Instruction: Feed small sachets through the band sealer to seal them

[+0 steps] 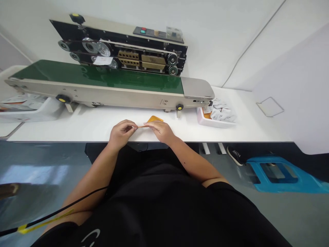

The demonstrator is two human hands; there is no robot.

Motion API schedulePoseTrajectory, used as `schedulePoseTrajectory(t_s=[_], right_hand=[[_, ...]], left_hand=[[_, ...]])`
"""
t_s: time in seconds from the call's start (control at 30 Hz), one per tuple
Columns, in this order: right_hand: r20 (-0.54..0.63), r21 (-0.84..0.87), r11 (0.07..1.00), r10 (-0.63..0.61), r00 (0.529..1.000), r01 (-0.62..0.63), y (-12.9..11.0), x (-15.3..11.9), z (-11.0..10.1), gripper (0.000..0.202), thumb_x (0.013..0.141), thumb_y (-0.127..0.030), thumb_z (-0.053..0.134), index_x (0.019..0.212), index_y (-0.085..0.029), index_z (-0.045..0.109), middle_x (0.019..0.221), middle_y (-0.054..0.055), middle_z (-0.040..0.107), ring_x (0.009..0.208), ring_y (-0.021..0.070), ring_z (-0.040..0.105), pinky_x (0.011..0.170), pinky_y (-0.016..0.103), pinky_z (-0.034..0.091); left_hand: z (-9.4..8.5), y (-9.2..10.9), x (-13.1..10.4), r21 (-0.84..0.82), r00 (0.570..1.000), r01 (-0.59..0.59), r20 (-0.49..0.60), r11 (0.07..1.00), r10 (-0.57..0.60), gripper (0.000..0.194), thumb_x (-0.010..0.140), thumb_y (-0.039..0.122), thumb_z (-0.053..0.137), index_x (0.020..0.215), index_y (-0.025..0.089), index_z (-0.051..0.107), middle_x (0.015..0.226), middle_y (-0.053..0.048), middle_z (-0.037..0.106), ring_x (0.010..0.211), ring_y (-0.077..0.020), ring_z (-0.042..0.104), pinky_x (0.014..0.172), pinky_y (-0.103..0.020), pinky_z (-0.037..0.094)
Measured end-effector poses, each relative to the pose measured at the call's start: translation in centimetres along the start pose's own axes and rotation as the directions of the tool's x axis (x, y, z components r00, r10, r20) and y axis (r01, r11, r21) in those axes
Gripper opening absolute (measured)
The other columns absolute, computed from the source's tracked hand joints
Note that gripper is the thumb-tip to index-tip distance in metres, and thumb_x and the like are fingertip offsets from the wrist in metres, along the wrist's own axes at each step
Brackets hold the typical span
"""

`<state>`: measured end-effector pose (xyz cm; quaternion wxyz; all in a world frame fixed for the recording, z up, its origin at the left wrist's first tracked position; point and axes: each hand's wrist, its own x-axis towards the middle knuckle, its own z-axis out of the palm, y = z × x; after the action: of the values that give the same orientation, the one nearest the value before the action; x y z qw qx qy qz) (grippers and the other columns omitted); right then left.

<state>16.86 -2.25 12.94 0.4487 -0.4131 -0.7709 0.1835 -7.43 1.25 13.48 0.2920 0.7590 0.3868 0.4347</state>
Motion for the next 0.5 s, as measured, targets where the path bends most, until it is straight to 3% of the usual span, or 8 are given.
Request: schedulePoseTrajectory(t_s=[0.13,0.5], right_hand=[[-0.036,0.003,0.999,0.038,0.999,-0.038,-0.54,0.00,-0.27,0.030,0.106,-0.036,0.053,0.124,-0.030,0.076,0.121,0.002,0.080,0.114,0.0187,0.075,0.105,0.038,0.059],[-0.046,-0.037,0.998,0.050,0.998,-0.052,-0.04,-0.30,-0.04,0.031,0.105,-0.036,0.054,0.125,-0.029,0.075,0.117,0.003,0.080,0.104,0.0186,0.076,0.096,0.036,0.061]], left_hand=[[0.10,-0.49,-0.01,-0.045,0.994,0.069,-0.082,0.997,-0.073,0.017,0.090,0.038,0.073,0.089,0.021,0.076,0.089,-0.005,0.070,0.073,-0.0146,0.060,0.066,-0.028,0.047],[-0.14,-0.12,0.20,-0.040,0.992,0.103,-0.067,0.994,-0.106,0.018,0.087,0.037,0.074,0.083,0.020,0.072,0.083,-0.003,0.067,0.071,-0.0144,0.057,0.064,-0.028,0.044]])
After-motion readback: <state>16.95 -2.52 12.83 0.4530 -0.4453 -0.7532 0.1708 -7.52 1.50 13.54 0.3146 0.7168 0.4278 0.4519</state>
